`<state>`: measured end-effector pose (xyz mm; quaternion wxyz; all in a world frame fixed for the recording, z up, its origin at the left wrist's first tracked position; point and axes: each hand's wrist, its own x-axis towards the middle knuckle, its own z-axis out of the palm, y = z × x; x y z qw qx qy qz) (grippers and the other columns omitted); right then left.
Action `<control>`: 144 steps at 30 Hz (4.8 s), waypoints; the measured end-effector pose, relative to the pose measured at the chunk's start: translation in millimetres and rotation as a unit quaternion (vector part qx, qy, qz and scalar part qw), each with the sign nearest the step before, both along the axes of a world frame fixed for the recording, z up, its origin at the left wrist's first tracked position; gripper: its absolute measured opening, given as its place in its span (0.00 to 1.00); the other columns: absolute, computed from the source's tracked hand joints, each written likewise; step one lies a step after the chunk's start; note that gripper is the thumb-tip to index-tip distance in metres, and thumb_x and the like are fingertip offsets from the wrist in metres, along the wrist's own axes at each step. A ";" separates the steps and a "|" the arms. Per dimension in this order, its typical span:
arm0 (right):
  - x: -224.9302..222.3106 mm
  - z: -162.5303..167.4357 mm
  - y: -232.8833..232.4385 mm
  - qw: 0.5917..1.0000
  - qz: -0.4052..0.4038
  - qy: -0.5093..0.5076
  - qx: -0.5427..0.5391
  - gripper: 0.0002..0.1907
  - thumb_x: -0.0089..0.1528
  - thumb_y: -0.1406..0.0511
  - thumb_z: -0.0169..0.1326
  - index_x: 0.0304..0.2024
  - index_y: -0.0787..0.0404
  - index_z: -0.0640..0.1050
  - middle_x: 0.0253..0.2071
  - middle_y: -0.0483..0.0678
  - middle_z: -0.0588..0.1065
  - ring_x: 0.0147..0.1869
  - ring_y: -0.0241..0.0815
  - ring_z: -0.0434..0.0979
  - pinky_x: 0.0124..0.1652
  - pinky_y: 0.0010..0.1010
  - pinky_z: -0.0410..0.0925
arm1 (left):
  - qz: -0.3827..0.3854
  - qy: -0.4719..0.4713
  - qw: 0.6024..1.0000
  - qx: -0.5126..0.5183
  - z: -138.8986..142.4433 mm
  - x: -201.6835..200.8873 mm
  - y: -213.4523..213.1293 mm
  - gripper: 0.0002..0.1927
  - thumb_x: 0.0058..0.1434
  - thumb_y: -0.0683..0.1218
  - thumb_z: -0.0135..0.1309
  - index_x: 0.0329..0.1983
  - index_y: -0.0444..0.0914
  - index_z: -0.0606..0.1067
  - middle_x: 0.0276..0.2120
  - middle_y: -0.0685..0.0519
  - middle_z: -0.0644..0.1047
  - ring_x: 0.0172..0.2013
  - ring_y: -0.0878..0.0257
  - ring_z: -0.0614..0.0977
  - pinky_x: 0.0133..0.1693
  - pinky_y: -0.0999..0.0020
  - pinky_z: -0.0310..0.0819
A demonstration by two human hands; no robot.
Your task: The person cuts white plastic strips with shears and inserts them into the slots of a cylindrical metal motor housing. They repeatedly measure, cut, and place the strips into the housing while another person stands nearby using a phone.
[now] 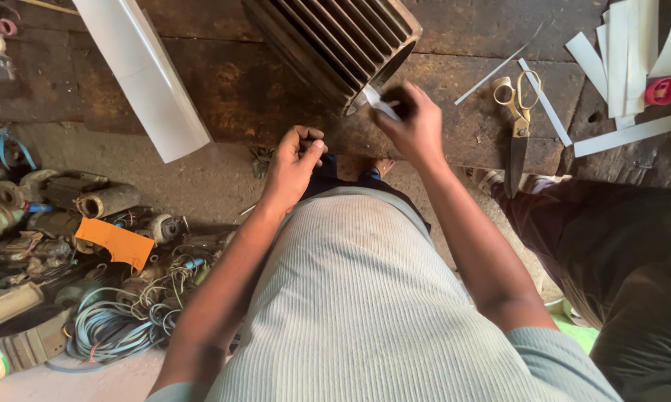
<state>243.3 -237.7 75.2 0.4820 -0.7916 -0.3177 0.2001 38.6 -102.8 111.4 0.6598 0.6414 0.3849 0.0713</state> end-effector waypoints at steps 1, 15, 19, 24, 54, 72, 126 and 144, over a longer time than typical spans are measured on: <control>0.7 -0.7 -0.8 1.000 -0.009 -0.006 -0.026 0.13 0.58 0.64 0.72 0.42 0.62 0.83 0.41 0.52 0.81 0.44 0.43 0.83 0.44 0.31 0.76 | 0.005 0.001 1.000 0.000 -0.9 -0.5 0.5 0.09 0.71 0.43 0.53 0.51 0.36 0.73 0.38 0.56 0.79 0.35 0.70 0.77 0.40 0.73 0.75; -3.5 -1.8 0.0 0.998 -0.054 0.006 -0.015 0.09 0.58 0.64 0.68 0.38 0.63 0.84 0.36 0.51 0.81 0.37 0.41 0.82 0.38 0.34 0.75 | 0.024 -0.028 0.999 -0.004 12.0 8.8 7.3 0.06 0.71 0.43 0.52 0.49 0.38 0.74 0.37 0.57 0.78 0.34 0.71 0.76 0.35 0.74 0.71; 4.1 -9.0 13.7 1.000 -0.010 0.013 0.020 0.10 0.59 0.65 0.67 0.41 0.63 0.84 0.38 0.51 0.81 0.37 0.41 0.82 0.39 0.33 0.75 | -0.004 -0.038 0.998 0.046 17.3 13.4 7.4 0.06 0.71 0.43 0.53 0.49 0.38 0.74 0.37 0.58 0.79 0.34 0.72 0.77 0.37 0.75 0.73; 3.1 -5.8 -4.6 0.999 -0.028 0.005 -0.028 0.09 0.58 0.65 0.68 0.38 0.62 0.84 0.37 0.52 0.80 0.37 0.42 0.82 0.38 0.32 0.75 | 0.011 -0.089 0.988 0.126 28.2 14.6 28.1 0.06 0.74 0.43 0.52 0.51 0.38 0.73 0.38 0.57 0.77 0.38 0.70 0.78 0.41 0.74 0.76; 70.6 -9.5 53.2 0.939 -0.079 0.323 0.088 0.65 0.59 0.26 0.43 0.80 0.63 0.47 0.83 0.60 0.48 0.86 0.55 0.48 0.78 0.46 0.48 | 0.056 -0.134 0.978 0.148 -36.7 -11.8 96.3 0.22 0.81 0.58 0.36 0.47 0.33 0.66 0.38 0.50 0.65 0.39 0.57 0.68 0.48 0.59 0.67; 104.4 24.5 61.9 0.957 0.002 0.290 0.003 0.60 0.64 0.26 0.40 0.82 0.56 0.44 0.86 0.58 0.46 0.89 0.59 0.49 0.81 0.55 0.51 | -0.113 -0.059 0.991 -0.028 -107.4 18.7 143.6 0.17 0.68 0.53 0.53 0.47 0.36 0.79 0.31 0.47 0.84 0.28 0.58 0.85 0.34 0.60 0.75; -9.9 35.4 -20.8 0.978 -0.096 0.150 -0.105 0.20 0.72 0.53 0.48 0.49 0.61 0.80 0.49 0.53 0.79 0.55 0.48 0.79 0.55 0.39 0.72 | 0.061 -0.224 0.969 0.085 -45.1 147.5 184.9 0.40 0.76 0.64 0.42 0.72 0.23 0.60 0.73 0.35 0.61 0.73 0.52 0.64 0.72 0.60 0.55; 227.4 -10.1 -151.8 0.909 -0.170 -0.223 -0.308 0.32 0.53 0.60 0.74 0.51 0.67 0.71 0.47 0.63 0.73 0.53 0.66 0.73 0.51 0.51 0.68 | 0.140 -0.161 0.882 0.421 2.2 97.2 100.4 0.22 0.83 0.54 0.36 0.58 0.31 0.71 0.58 0.42 0.74 0.60 0.47 0.75 0.64 0.54 0.67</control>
